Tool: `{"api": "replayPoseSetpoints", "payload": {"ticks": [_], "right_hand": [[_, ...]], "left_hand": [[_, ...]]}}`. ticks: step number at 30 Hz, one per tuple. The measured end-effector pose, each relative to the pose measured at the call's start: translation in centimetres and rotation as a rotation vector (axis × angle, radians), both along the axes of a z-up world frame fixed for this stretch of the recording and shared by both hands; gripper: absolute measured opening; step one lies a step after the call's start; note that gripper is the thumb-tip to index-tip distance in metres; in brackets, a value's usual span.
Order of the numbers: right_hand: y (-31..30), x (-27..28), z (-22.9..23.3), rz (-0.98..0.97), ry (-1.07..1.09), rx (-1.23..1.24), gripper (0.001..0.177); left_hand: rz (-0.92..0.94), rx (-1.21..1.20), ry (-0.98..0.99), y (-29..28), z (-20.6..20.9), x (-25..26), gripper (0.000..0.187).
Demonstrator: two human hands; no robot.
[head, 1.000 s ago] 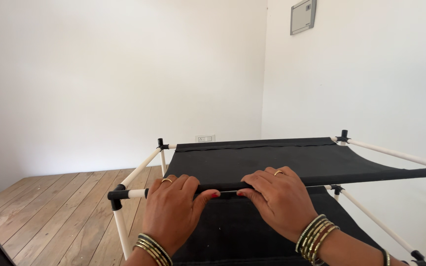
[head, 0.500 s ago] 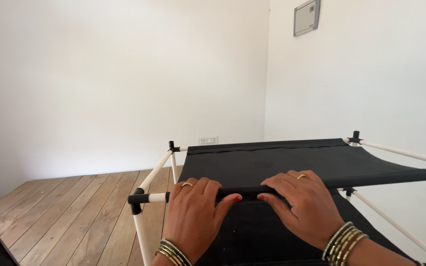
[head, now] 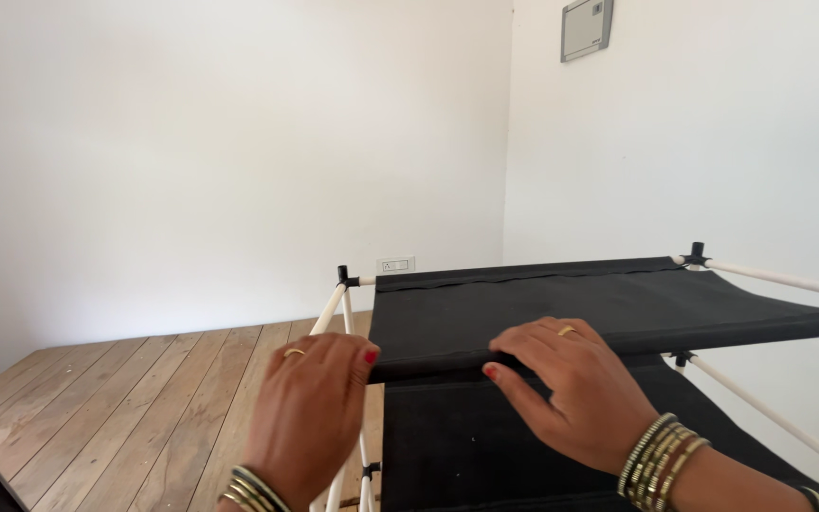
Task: The person assembles a three-tier fabric shelving unit by connecting white PVC pipes with black elbow joints and securing black fabric shelves to the frame. They attach the top shelf, then connect lower vertical and horizontal supports, and finally adjust the fabric on each tier.
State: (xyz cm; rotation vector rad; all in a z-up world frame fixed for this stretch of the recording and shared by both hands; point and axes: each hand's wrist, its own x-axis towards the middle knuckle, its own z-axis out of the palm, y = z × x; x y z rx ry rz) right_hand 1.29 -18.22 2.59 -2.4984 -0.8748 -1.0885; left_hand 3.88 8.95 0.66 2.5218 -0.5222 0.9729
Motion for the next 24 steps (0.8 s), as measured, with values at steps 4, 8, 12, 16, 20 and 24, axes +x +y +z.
{"api": "replayPoseSetpoints", "payload": {"ticks": [4, 8, 12, 16, 20, 24], "right_hand": [[3.4, 0.0, 0.6, 0.068, 0.028, -0.014, 0.026], [6.8, 0.3, 1.3, 0.149, 0.083, -0.06, 0.025], [9.7, 0.3, 1.6, 0.223, 0.103, -0.084, 0.027], [11.5, 0.6, 1.5, 0.221, 0.158, -0.09, 0.026], [12.0, 0.5, 1.7, 0.191, 0.194, -0.082, 0.022], [12.0, 0.5, 1.7, 0.206, 0.183, -0.071, 0.019]], "left_hand": [[0.11, -0.29, 0.392, 2.5, 1.1, -0.3, 0.046], [-0.04, -0.49, 0.436, 4.6, 1.2, -0.8, 0.045], [-0.257, -0.366, 0.195, 5.6, 0.1, -0.8, 0.038], [-0.291, -0.308, 0.187, 6.0, -0.7, -0.6, 0.03], [-0.235, -0.28, 0.243, 6.0, -0.4, -0.4, 0.026], [-0.245, -0.194, 0.174, 5.6, 0.0, 0.0, 0.023]]}}
